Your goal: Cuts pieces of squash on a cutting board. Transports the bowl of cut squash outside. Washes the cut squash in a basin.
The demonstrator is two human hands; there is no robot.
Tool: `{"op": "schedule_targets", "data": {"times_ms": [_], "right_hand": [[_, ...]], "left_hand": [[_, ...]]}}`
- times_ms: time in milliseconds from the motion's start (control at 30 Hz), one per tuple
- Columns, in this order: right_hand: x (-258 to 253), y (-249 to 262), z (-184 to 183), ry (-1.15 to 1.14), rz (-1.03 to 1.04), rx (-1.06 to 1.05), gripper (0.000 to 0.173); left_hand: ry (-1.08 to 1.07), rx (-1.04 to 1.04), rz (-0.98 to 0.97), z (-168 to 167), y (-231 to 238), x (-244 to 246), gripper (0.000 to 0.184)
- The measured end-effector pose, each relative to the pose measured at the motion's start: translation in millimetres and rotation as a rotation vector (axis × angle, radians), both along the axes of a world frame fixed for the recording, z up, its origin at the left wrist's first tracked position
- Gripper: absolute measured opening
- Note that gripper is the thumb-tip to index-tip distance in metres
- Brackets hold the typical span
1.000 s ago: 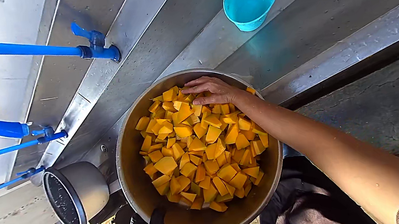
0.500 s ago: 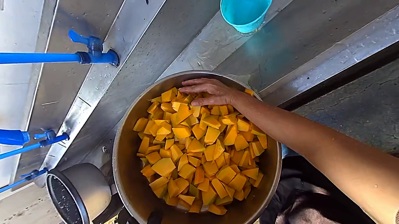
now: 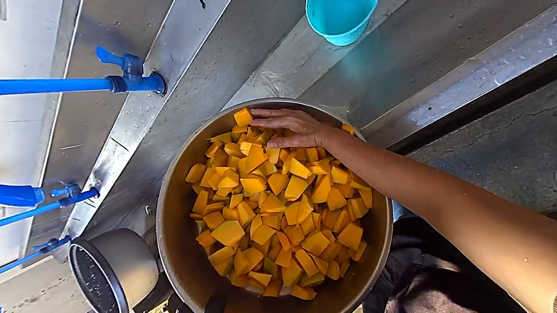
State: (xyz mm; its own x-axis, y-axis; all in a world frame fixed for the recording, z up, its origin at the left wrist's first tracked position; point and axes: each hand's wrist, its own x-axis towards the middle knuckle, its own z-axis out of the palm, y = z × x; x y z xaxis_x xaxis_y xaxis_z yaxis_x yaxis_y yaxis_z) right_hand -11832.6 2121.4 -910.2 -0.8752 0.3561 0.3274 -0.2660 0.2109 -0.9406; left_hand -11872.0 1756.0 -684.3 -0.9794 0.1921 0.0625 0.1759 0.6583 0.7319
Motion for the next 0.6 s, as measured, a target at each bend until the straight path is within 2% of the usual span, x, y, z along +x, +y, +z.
{"op": "schedule_targets", "data": {"times_ms": [67, 133, 200, 300, 367, 467, 600], "right_hand": [[-1, 0, -2, 0.007, -0.009, 0.015, 0.063], [0, 0, -2, 0.012, -0.013, 0.018, 0.063], [1, 0, -1, 0.005, -0.01, 0.027, 0.062], [2, 1, 0, 0.014, -0.005, 0.031, 0.061], [1, 2, -1, 0.008, 0.004, 0.032, 0.061], [1, 2, 0, 0.002, 0.01, 0.02, 0.06], [0, 3, -2, 0.011, 0.015, 0.009, 0.062]], "left_hand": [[-0.015, 0.01, -0.056, -4, -19, -9, 0.034], [0.062, 0.022, -0.14, -8, -25, -9, 0.04], [0.035, 0.002, -0.091, 2, 2, 3, 0.04], [0.012, 0.029, 0.099, 20, 92, 43, 0.037], [-0.005, 0.027, 0.175, 28, 118, 56, 0.041], [-0.037, -0.185, 0.136, 36, 115, 54, 0.027], [-0.02, -0.155, 0.11, 32, 97, 45, 0.03]]}}
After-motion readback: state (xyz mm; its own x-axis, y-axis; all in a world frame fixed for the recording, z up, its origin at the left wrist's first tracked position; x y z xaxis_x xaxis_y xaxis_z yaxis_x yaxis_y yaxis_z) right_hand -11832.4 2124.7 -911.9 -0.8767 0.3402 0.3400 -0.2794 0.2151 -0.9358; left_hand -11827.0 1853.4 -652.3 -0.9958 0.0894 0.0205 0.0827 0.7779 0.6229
